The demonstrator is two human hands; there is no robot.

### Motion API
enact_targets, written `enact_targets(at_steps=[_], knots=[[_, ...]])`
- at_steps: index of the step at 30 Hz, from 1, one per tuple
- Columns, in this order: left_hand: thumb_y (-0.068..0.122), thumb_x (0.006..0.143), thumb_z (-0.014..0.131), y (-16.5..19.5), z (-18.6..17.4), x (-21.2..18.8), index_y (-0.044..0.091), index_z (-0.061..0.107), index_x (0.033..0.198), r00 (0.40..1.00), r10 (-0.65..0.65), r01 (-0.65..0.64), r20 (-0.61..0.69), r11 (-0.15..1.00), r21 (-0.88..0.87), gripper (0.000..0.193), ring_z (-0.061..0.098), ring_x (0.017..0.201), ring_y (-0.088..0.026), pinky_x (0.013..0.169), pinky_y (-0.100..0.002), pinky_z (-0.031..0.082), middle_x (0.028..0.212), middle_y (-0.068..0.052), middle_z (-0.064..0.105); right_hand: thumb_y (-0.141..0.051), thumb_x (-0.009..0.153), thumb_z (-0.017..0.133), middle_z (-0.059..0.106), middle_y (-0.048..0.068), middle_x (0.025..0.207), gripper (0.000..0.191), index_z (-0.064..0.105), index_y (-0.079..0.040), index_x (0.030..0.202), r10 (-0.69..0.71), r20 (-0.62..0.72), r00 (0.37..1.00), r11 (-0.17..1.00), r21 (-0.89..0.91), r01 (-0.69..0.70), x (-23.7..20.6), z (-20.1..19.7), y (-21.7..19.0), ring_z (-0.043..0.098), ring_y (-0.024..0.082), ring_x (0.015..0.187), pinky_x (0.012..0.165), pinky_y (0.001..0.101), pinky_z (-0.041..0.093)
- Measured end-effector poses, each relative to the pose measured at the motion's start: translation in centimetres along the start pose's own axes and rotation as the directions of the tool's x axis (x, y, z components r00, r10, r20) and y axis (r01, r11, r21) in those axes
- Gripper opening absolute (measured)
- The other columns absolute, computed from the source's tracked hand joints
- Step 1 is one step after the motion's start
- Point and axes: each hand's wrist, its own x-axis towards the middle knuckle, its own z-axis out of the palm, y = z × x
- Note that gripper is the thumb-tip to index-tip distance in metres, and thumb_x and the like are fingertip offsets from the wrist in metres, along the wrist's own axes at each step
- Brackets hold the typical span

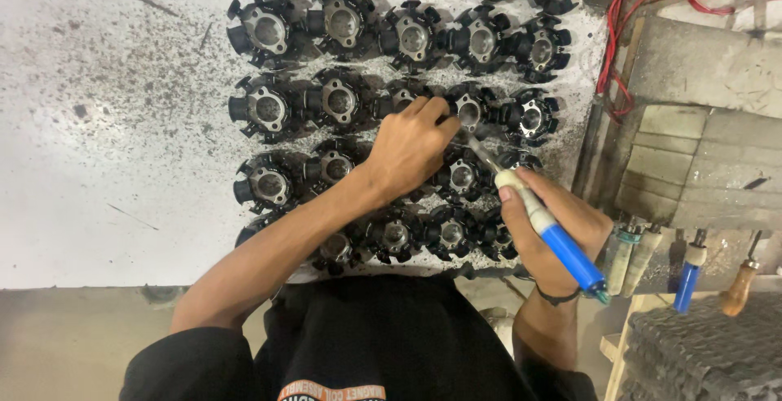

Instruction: The person arranges black rotor-like components from a pile and a plastic tray into a grid on the workbench, then uses a soldering iron to solder the center of each component one at a time, with smoke visible as the iron makes contact. The person continues soldering across the grid of parts.

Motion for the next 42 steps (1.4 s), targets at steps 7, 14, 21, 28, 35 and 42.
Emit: enact_targets(at_steps=[7, 14, 21, 28, 35, 42], knots=[[-0.004, 0.081, 0.068, 1.3, -3.9, -1.1, 0.006, 0.067, 0.117, 0.990, -0.092, 0.083, -0.109, 0.993, -0.085, 0.037, 0.067, 0.085, -0.029, 0.065, -0.043, 0.057, 0.100, -0.008, 0.065, -0.010, 0.098, 0.074, 0.075, 0.022, 0.109, 0.029, 0.072, 0.009, 0.120, 0.313, -0.111, 0.943, 0.825, 0.525, -0.211, -2.0, -1.0, 3.3, 0.076, 0.025, 0.083, 0.078, 0.0320, 0.063], [-0.001, 0.074, 0.067, 3.6, -3.5, -6.0, 0.008, 0.072, 0.111, 0.996, -0.076, 0.075, 0.043, 0.997, 0.022, 0.039, 0.067, 0.082, -0.025, 0.054, -0.038, 0.055, 0.101, -0.011, 0.062, -0.012, 0.095, 0.072, 0.072, 0.024, 0.104, 0.035, 0.068, 0.014, 0.119, 0.295, -0.223, 0.929, 0.824, 0.552, -0.129, -12.8, 2.1, 6.7, 0.075, 0.028, 0.085, 0.076, 0.0331, 0.063], [0.003, 0.076, 0.067, 3.7, -1.1, -6.9, 0.005, 0.074, 0.106, 0.998, 0.010, -0.012, 0.067, 1.000, 0.019, 0.031, 0.067, 0.087, -0.025, 0.062, -0.036, 0.057, 0.104, -0.008, 0.064, -0.012, 0.096, 0.070, 0.073, 0.023, 0.102, 0.033, 0.069, 0.014, 0.116, 0.309, -0.199, 0.930, 0.887, 0.412, -0.206, -13.5, 1.5, 5.6, 0.076, 0.028, 0.086, 0.082, 0.0314, 0.062], [0.006, 0.080, 0.070, 3.4, 0.6, -7.0, 0.003, 0.073, 0.103, 0.990, 0.035, -0.035, 0.133, 0.999, 0.001, 0.024, 0.068, 0.087, -0.026, 0.062, -0.038, 0.058, 0.100, -0.011, 0.063, -0.014, 0.092, 0.076, 0.076, 0.020, 0.098, 0.033, 0.072, 0.008, 0.115, 0.145, -0.043, 0.988, 0.989, 0.040, -0.143, -9.1, -0.7, 0.5, 0.076, 0.022, 0.080, 0.072, 0.0261, 0.059], [0.000, 0.074, 0.071, 5.3, -3.4, -5.3, 0.002, 0.071, 0.107, 0.996, 0.016, -0.011, 0.090, 0.998, -0.058, 0.033, 0.069, 0.081, -0.028, 0.057, -0.038, 0.057, 0.103, -0.012, 0.063, -0.008, 0.090, 0.077, 0.077, 0.021, 0.098, 0.030, 0.072, 0.007, 0.115, 0.136, -0.002, 0.991, 0.987, 0.090, -0.135, -8.0, -2.1, 0.4, 0.076, 0.020, 0.074, 0.063, 0.0262, 0.058], [-0.006, 0.084, 0.070, 6.5, -6.0, -8.9, 0.000, 0.071, 0.116, 0.984, 0.127, -0.118, -0.124, 0.990, 0.080, 0.033, 0.065, 0.078, -0.020, 0.055, -0.032, 0.052, 0.109, -0.009, 0.065, -0.019, 0.095, 0.070, 0.073, 0.021, 0.097, 0.038, 0.069, 0.010, 0.119, 0.395, -0.171, 0.903, 0.795, 0.556, -0.242, -17.3, -0.1, 4.4, 0.074, 0.027, 0.080, 0.075, 0.0338, 0.062]])
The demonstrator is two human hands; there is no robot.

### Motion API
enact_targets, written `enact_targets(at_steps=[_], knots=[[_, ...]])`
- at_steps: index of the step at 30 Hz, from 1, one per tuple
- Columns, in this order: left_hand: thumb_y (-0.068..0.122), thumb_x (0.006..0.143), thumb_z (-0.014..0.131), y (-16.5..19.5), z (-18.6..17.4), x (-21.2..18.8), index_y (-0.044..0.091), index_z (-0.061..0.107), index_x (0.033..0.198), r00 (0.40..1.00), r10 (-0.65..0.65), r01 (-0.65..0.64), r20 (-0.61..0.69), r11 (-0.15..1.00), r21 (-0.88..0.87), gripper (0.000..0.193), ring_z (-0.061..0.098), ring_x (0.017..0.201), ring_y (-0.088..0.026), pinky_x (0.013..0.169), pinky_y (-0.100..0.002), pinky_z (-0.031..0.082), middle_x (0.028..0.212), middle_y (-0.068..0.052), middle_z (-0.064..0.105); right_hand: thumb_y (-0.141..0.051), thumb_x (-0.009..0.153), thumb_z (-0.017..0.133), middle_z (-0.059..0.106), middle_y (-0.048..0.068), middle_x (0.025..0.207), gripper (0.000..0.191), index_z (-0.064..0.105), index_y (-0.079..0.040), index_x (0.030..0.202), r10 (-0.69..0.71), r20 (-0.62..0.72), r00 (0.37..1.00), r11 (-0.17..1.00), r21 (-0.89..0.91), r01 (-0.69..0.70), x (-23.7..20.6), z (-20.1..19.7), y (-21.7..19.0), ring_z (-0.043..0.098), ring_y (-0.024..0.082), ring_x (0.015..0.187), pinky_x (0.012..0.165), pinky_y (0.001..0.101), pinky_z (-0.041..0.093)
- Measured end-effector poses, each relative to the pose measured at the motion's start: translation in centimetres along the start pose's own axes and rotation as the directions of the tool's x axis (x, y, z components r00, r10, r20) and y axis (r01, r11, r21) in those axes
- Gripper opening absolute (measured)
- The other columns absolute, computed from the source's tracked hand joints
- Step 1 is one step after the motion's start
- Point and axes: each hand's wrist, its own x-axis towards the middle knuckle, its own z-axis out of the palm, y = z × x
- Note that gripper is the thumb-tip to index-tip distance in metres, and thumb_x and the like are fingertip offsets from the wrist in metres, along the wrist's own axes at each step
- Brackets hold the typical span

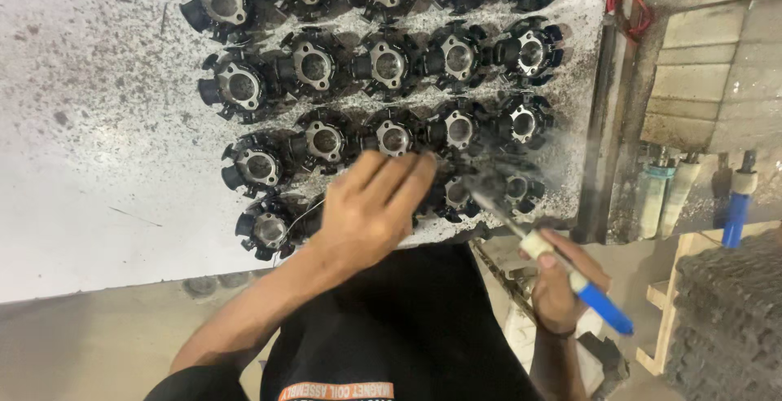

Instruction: The person arranges black rotor-like components from a pile and a plastic tray into a grid on the workbench, then uses a soldering iron to solder the center of each component one at a time, with smoke visible as the iron makes contact. The person continues soldering across the grid of parts.

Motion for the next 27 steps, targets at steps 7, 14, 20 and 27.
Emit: enact_targets(at_steps=[7, 14, 20, 27], knots=[[0.002, 0.079, 0.070, 1.7, 3.0, -3.3, 0.003, 0.074, 0.110, 0.963, -0.057, 0.086, 0.265, 0.991, -0.098, 0.031, 0.063, 0.079, -0.022, 0.065, -0.036, 0.055, 0.098, -0.006, 0.062, -0.011, 0.100, 0.069, 0.072, 0.024, 0.106, 0.021, 0.065, 0.005, 0.112, -0.409, 0.118, 0.905, 0.843, -0.330, 0.424, -5.0, -1.9, 2.5, 0.076, 0.027, 0.086, 0.082, 0.0311, 0.063], [0.007, 0.077, 0.069, 1.4, 4.8, -4.9, 0.000, 0.071, 0.107, 0.956, 0.027, 0.010, 0.291, 0.992, -0.124, 0.031, 0.065, 0.084, -0.024, 0.069, -0.037, 0.056, 0.101, -0.009, 0.063, -0.005, 0.084, 0.071, 0.074, 0.020, 0.090, 0.030, 0.072, 0.009, 0.110, 0.018, 0.064, 0.998, 0.909, -0.416, 0.010, -2.9, 0.8, -3.8, 0.067, 0.019, 0.064, 0.060, 0.0242, 0.050], [0.007, 0.076, 0.070, 2.1, 5.7, -4.8, -0.001, 0.070, 0.107, 0.943, 0.015, 0.038, 0.334, 0.988, -0.150, 0.032, 0.065, 0.085, -0.026, 0.071, -0.038, 0.058, 0.099, -0.011, 0.062, -0.003, 0.082, 0.079, 0.073, 0.017, 0.084, 0.033, 0.070, 0.008, 0.111, -0.067, 0.369, 0.927, 0.811, -0.521, 0.266, -1.4, 2.2, -8.0, 0.075, 0.020, 0.073, 0.065, 0.0288, 0.057], [0.001, 0.083, 0.072, 0.4, 0.6, -4.5, 0.003, 0.073, 0.115, 0.961, -0.101, 0.129, 0.259, 0.987, -0.096, 0.032, 0.068, 0.082, -0.022, 0.065, -0.037, 0.056, 0.102, -0.007, 0.068, -0.008, 0.095, 0.068, 0.075, 0.018, 0.099, 0.029, 0.072, 0.007, 0.120, 0.035, 0.055, 0.998, 0.996, -0.087, -0.030, -1.4, 0.7, -5.6, 0.075, 0.022, 0.084, 0.078, 0.0292, 0.060]])
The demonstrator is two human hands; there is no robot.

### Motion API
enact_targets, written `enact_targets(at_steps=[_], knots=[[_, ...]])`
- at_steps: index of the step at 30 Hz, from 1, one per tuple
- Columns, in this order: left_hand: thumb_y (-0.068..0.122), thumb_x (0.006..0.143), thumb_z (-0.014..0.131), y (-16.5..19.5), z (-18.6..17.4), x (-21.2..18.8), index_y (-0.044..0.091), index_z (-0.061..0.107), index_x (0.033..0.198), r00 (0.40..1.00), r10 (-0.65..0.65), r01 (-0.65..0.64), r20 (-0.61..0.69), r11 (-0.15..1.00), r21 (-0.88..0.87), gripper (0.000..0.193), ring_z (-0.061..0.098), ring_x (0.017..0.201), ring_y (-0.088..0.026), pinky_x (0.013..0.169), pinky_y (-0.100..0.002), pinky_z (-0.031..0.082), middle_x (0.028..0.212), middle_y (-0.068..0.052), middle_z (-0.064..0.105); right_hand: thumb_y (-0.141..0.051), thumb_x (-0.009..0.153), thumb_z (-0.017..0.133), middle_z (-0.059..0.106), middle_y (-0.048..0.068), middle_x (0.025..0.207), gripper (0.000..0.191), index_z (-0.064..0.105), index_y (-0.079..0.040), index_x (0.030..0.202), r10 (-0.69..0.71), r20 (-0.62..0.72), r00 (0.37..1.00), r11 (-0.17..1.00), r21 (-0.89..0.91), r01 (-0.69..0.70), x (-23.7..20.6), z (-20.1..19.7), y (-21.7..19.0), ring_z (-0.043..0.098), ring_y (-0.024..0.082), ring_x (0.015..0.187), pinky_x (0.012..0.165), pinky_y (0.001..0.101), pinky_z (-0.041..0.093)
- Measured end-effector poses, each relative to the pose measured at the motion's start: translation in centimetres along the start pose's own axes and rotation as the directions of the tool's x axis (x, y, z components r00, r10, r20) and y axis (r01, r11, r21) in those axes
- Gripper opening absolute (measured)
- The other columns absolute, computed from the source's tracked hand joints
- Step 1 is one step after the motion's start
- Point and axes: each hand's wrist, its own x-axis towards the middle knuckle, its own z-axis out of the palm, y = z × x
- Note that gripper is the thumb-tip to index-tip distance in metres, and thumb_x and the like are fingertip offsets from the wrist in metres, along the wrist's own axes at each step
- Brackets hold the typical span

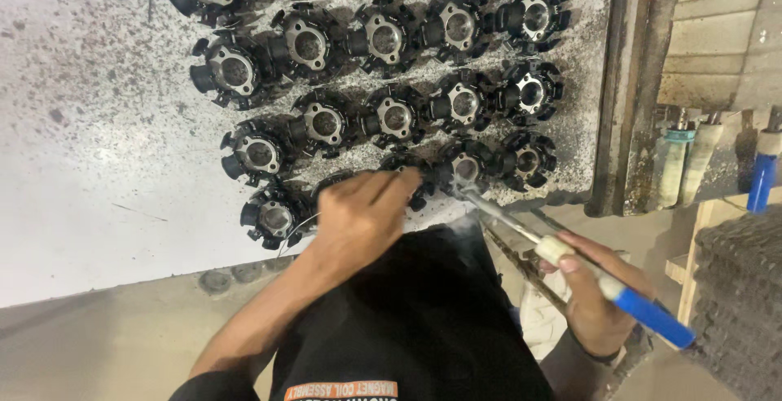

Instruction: The person arranges black rotor-like components from a pile and a plastic tray into a grid on the workbench, then uses a soldering iron to solder the center of each component one at a time, with smoke visible as the iron makes contact. The person continues soldering across the grid of parts.

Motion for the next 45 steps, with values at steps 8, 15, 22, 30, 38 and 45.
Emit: enact_targets(at_steps=[8, 15, 22, 30, 38, 45], knots=[[-0.001, 0.069, 0.068, -1.8, -2.3, -3.5, -0.001, 0.070, 0.118, 0.999, 0.035, -0.035, 0.002, 0.997, 0.074, 0.050, 0.063, 0.087, -0.024, 0.073, -0.036, 0.057, 0.128, -0.011, 0.070, -0.011, 0.086, 0.067, 0.074, 0.021, 0.093, 0.031, 0.072, 0.009, 0.109, -0.014, 0.055, 0.998, 0.972, -0.232, 0.026, -4.2, 3.4, 4.9, 0.071, 0.026, 0.078, 0.074, 0.0310, 0.054], [-0.001, 0.072, 0.071, -2.2, -2.6, -4.8, 0.002, 0.071, 0.115, 0.999, -0.007, 0.007, -0.032, 1.000, 0.005, 0.044, 0.062, 0.090, -0.027, 0.075, -0.039, 0.055, 0.106, -0.010, 0.063, -0.009, 0.087, 0.069, 0.074, 0.023, 0.103, 0.031, 0.070, 0.008, 0.113, -0.095, 0.157, 0.983, 0.956, -0.260, 0.134, -4.1, 4.8, 3.8, 0.074, 0.026, 0.089, 0.083, 0.0307, 0.056], [0.000, 0.072, 0.072, -3.1, -1.9, -4.8, -0.001, 0.070, 0.113, 0.999, 0.049, -0.049, -0.004, 0.997, -0.066, 0.041, 0.062, 0.091, -0.029, 0.076, -0.040, 0.055, 0.107, -0.012, 0.064, -0.008, 0.085, 0.074, 0.075, 0.020, 0.092, 0.029, 0.072, 0.007, 0.110, -0.098, 0.274, 0.957, 0.855, -0.470, 0.222, -3.7, 6.6, -0.7, 0.075, 0.024, 0.078, 0.071, 0.0287, 0.056], [0.002, 0.074, 0.072, -3.3, -0.1, -5.5, 0.000, 0.070, 0.111, 0.999, 0.040, -0.040, 0.003, 0.996, -0.084, 0.037, 0.063, 0.090, -0.028, 0.077, -0.039, 0.057, 0.104, -0.012, 0.064, -0.005, 0.085, 0.077, 0.072, 0.017, 0.080, 0.026, 0.070, 0.007, 0.107, -0.270, 0.381, 0.884, 0.795, -0.429, 0.429, -2.1, 9.0, -3.4, 0.072, 0.022, 0.067, 0.061, 0.0291, 0.054], [0.000, 0.076, 0.075, -1.7, -6.0, -3.1, -0.001, 0.070, 0.112, 0.999, 0.045, -0.044, 0.027, 0.998, -0.043, 0.037, 0.067, 0.081, -0.028, 0.066, -0.038, 0.055, 0.091, -0.010, 0.062, -0.009, 0.092, 0.074, 0.076, 0.019, 0.093, 0.028, 0.069, 0.009, 0.113, -0.247, 0.293, 0.924, 0.919, -0.232, 0.319, -0.2, 6.1, -1.2, 0.077, 0.022, 0.071, 0.061, 0.0275, 0.059], [-0.003, 0.082, 0.072, -2.3, -9.8, 1.0, -0.002, 0.072, 0.109, 0.953, 0.077, -0.047, -0.294, 0.993, 0.106, 0.028, 0.062, 0.078, -0.026, 0.064, -0.036, 0.053, 0.099, -0.009, 0.065, -0.011, 0.100, 0.069, 0.073, 0.021, 0.109, 0.037, 0.065, 0.014, 0.126, -0.032, 0.095, 0.995, 0.997, 0.069, 0.026, 1.5, 6.4, 3.0, 0.076, 0.026, 0.095, 0.089, 0.0317, 0.061]])
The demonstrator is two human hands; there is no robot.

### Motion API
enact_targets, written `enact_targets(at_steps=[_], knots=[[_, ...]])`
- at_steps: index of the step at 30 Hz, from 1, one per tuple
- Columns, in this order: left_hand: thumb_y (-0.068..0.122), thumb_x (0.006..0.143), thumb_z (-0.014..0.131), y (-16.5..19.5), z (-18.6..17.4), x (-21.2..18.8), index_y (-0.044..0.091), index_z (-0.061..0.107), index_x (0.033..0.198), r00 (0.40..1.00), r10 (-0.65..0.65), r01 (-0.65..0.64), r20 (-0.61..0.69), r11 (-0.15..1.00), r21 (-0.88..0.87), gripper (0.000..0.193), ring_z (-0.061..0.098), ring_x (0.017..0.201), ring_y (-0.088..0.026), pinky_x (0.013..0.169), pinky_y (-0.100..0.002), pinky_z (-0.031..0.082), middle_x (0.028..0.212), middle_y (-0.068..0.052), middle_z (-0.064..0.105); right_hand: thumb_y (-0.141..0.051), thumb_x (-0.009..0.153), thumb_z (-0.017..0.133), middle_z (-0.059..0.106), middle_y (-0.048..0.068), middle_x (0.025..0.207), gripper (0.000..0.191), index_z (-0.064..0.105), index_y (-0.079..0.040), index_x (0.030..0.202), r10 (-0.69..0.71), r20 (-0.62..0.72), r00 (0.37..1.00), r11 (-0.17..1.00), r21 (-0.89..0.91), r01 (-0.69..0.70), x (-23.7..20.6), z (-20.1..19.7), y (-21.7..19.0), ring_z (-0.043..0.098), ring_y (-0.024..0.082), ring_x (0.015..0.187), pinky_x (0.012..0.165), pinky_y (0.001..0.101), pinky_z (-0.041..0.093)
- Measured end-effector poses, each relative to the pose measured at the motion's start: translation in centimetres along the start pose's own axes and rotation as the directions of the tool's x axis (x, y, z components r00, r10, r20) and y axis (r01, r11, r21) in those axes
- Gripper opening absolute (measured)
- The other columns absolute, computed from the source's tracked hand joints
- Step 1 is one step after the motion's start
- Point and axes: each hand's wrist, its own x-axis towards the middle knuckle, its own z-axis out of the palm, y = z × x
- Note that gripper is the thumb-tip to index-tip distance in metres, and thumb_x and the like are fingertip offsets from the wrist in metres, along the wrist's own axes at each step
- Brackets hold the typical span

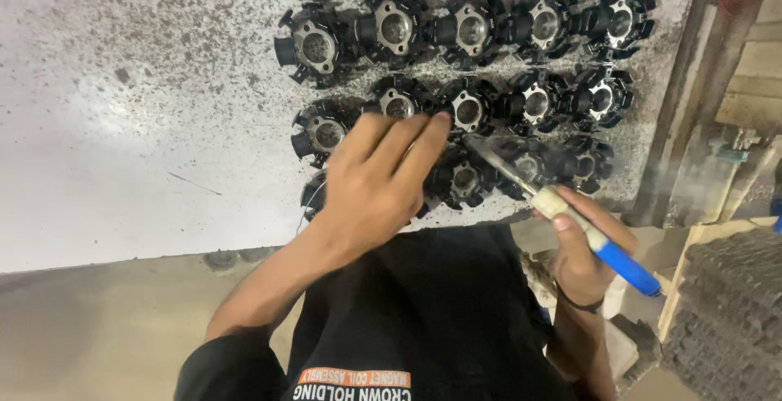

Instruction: The person arranges black rotor-like components from a pile and a plastic tray into a grid on the workbench, then uses a soldering iron to solder the center of each component one at a time, with smoke visible as the iron makes contact. The person continues soldering across the grid of parts.

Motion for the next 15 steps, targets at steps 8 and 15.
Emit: enact_targets(at_steps=[8, 15], knots=[[0.004, 0.077, 0.069, -2.6, 7.7, -3.4, 0.002, 0.073, 0.111, 0.982, -0.111, 0.114, 0.150, 0.993, -0.009, 0.034, 0.062, 0.091, -0.027, 0.073, -0.037, 0.055, 0.106, -0.010, 0.062, -0.011, 0.096, 0.070, 0.074, 0.022, 0.104, 0.034, 0.069, 0.011, 0.122, -0.056, 0.026, 0.998, 0.956, -0.287, 0.061, 1.2, 0.2, -0.4, 0.076, 0.026, 0.091, 0.084, 0.0275, 0.059], [0.005, 0.077, 0.069, -2.9, 7.6, -3.0, 0.001, 0.073, 0.106, 0.979, -0.100, 0.105, 0.178, 0.994, -0.019, 0.030, 0.062, 0.089, -0.027, 0.074, -0.038, 0.055, 0.102, -0.010, 0.061, -0.012, 0.097, 0.073, 0.074, 0.022, 0.104, 0.030, 0.071, 0.010, 0.118, -0.151, 0.064, 0.986, 0.929, -0.332, 0.164, 1.7, 0.5, -0.1, 0.075, 0.024, 0.091, 0.082, 0.0251, 0.057]])
